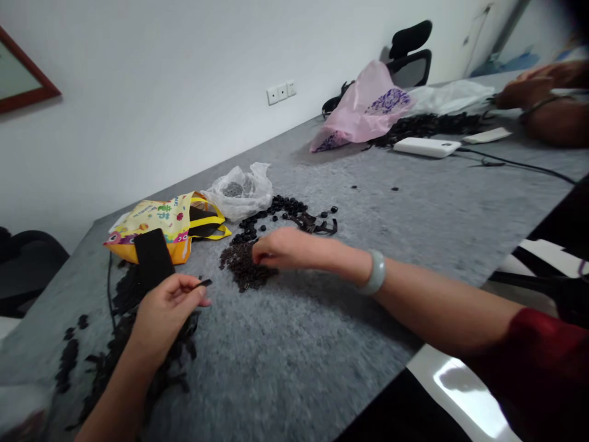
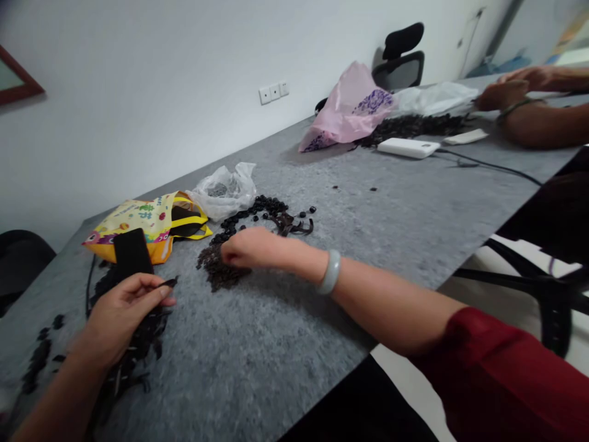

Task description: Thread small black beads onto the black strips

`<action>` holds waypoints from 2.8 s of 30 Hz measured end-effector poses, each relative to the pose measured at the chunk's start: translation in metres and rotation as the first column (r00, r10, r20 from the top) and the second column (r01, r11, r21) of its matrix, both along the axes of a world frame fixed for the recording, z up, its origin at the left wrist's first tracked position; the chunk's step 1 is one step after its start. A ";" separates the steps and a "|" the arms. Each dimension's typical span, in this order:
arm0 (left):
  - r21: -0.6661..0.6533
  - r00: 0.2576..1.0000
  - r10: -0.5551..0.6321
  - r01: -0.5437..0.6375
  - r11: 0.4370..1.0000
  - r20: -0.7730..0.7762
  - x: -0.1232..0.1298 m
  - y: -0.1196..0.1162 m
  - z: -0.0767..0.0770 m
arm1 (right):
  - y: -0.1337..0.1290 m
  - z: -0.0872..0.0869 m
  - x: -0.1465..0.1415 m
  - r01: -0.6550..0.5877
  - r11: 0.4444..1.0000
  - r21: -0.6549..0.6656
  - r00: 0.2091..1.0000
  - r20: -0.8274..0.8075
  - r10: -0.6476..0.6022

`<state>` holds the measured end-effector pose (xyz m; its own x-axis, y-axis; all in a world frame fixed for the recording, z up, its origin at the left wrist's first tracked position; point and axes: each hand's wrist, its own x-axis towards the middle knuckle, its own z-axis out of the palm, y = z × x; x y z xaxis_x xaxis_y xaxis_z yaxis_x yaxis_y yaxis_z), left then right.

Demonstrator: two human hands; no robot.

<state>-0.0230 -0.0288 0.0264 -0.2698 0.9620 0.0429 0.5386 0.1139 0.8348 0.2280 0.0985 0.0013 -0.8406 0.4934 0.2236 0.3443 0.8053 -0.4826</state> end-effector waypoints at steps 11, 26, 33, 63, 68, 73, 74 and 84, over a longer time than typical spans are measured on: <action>-0.207 0.561 -0.114 -0.105 0.973 -0.820 -0.056 -0.021 0.049 | 0.060 -0.008 0.064 0.104 0.993 -0.056 0.932 0.353 -0.078; -0.056 0.567 -0.409 0.537 0.842 -0.716 0.008 0.013 -0.062 | 0.062 -0.009 0.057 0.224 0.969 -0.105 0.909 0.382 -0.169; -0.010 0.611 -0.352 0.490 0.872 -0.709 0.007 0.014 -0.063 | 0.064 -0.008 0.059 0.188 0.979 -0.073 0.903 0.404 -0.143; 0.280 0.969 -0.220 0.242 0.929 -0.109 0.023 -0.001 -0.040 | -0.021 -0.007 -0.022 -0.154 0.637 -0.755 0.977 -0.211 -0.013; 0.312 0.957 -0.236 0.280 0.908 -0.170 0.022 -0.002 -0.039 | -0.021 -0.007 -0.023 -0.136 0.675 -0.725 0.972 -0.228 -0.050; 0.330 0.944 -0.241 0.306 0.893 -0.223 0.023 -0.002 -0.038 | -0.024 -0.004 -0.023 -0.096 0.683 -0.724 0.983 -0.177 -0.049; 0.337 0.939 -0.243 0.316 0.887 -0.242 0.023 -0.002 -0.038 | -0.025 -0.004 -0.024 -0.091 0.684 -0.724 0.984 -0.172 -0.052; 0.334 0.910 -0.236 0.351 0.875 -0.340 0.027 -0.004 -0.036 | -0.035 -0.003 -0.027 -0.092 0.699 -0.709 0.961 -0.247 -0.124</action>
<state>0.0039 -0.0332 -0.0095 0.1017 0.8869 0.4507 0.7128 -0.3810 0.5888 0.2008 0.0638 -0.0016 -0.7949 0.6067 0.0060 0.1306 0.1808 -0.9748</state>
